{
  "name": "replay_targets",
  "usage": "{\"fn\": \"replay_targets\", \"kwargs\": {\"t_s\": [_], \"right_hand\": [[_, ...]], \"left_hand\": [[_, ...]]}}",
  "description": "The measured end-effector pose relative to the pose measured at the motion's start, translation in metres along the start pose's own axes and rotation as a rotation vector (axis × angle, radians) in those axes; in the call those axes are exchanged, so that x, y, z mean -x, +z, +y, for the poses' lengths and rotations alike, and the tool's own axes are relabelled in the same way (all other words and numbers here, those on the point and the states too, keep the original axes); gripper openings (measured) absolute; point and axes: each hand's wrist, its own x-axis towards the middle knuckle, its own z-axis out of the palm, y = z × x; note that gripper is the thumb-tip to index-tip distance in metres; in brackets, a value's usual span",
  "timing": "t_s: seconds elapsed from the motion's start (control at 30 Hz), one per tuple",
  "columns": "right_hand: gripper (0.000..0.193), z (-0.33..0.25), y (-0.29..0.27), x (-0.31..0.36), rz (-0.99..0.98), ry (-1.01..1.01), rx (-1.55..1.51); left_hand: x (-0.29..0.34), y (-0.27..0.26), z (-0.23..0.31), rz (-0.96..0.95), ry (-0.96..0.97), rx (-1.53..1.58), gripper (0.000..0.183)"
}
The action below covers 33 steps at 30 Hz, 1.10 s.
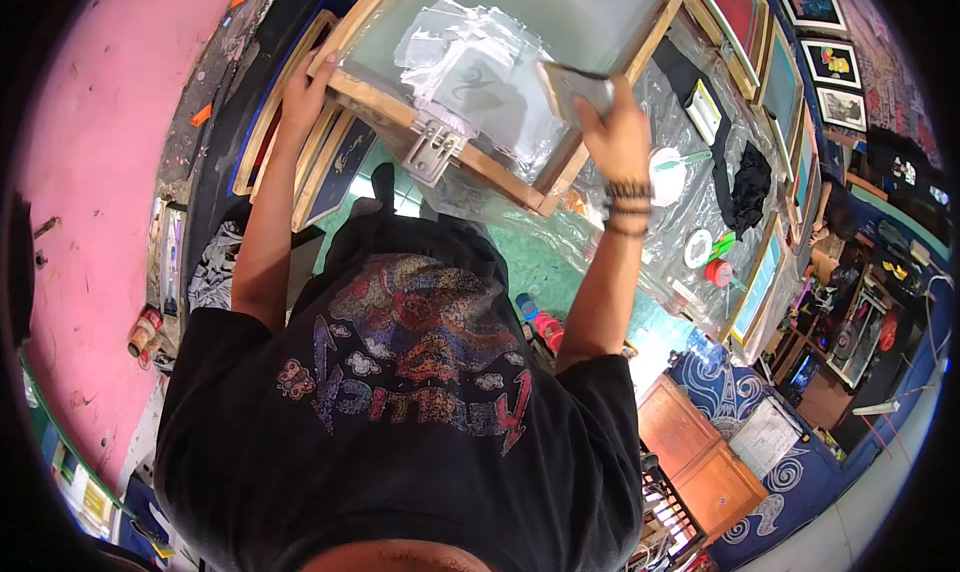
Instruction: Screen printing graphics onto a surface and then cleaning the squeegee and ink container.
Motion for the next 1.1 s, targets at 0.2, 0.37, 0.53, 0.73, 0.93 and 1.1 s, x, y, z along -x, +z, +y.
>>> {"fn": "replay_targets", "kwargs": {"t_s": [0.2,0.37,0.53,0.73,0.93,1.1], "right_hand": [[0.052,-0.02,0.04,-0.114,-0.092,-0.318,0.148],[0.063,0.009,0.064,-0.194,-0.185,-0.375,0.248],[0.076,0.015,0.07,-0.211,-0.267,-0.285,0.256],[0.064,-0.017,0.074,-0.19,-0.189,-0.263,0.439],[0.047,-0.039,0.077,-0.167,0.011,-0.274,0.388],[0.043,-0.035,0.096,-0.161,0.05,-0.319,0.33]], "left_hand": [[-0.002,-0.005,0.006,-0.069,-0.102,-0.05,0.064],[0.0,-0.009,0.009,-0.074,-0.076,-0.067,0.063],[0.004,-0.017,0.019,-0.074,-0.073,-0.086,0.064],[0.004,-0.021,0.02,-0.109,-0.101,-0.042,0.064],[0.002,-0.015,0.011,-0.063,-0.026,-0.056,0.064],[-0.001,-0.013,0.008,-0.085,-0.04,-0.05,0.065]]}}
